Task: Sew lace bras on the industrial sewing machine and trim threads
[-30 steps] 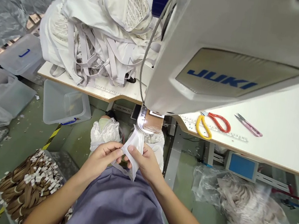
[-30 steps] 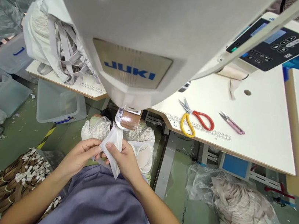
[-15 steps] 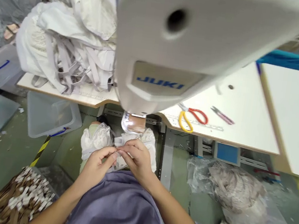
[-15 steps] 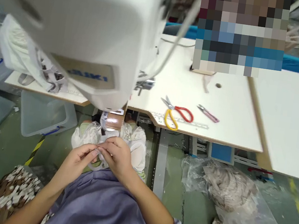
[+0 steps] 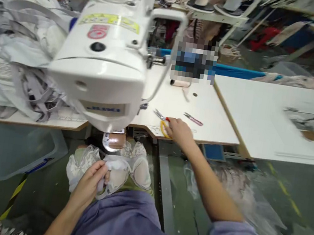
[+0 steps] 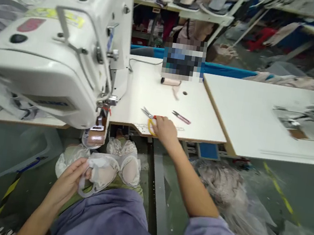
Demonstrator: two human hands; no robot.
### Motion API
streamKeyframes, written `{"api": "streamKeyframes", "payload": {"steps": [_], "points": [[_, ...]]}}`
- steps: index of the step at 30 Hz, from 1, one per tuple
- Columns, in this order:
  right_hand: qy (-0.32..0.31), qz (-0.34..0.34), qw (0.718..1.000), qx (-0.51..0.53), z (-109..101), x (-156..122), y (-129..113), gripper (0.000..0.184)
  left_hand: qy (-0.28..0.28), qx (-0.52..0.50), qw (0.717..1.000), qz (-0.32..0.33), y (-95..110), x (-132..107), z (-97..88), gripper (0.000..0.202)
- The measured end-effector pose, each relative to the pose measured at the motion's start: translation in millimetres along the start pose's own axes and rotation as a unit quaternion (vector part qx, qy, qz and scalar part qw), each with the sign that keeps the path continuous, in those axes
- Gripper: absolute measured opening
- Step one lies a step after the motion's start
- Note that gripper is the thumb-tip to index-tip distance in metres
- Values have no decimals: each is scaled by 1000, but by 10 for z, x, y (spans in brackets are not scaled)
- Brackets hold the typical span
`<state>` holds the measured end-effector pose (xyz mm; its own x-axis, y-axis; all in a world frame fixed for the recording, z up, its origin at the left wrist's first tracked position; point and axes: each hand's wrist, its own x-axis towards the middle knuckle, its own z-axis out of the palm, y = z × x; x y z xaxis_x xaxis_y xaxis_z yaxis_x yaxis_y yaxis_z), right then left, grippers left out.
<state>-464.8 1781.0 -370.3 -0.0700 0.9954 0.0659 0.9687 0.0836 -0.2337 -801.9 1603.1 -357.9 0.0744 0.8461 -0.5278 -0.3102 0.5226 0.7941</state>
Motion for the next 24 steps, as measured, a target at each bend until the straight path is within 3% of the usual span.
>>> {"api": "streamKeyframes", "payload": {"steps": [2,5,8,11,14,18,24], "points": [[-20,4,999,-28,7,-72,25,31,20,-5,999,26,-14,4,19,42],[-9,28,999,-25,4,-417,50,34,36,-9,998,46,-71,8,-18,40],[11,51,990,132,-32,-988,-51,36,42,-12,997,61,-125,-6,-67,32],[-61,-39,956,283,-70,-1577,-360,45,45,9,996,72,-132,-35,-76,27],[-139,-130,923,334,-73,-1926,-755,66,41,54,995,79,-78,-85,-31,25],[-143,-178,911,344,-42,-1948,-1074,82,35,130,987,92,37,-172,62,27],[-129,-184,912,344,-36,-1804,-1150,82,30,197,973,119,102,-231,92,25]]}}
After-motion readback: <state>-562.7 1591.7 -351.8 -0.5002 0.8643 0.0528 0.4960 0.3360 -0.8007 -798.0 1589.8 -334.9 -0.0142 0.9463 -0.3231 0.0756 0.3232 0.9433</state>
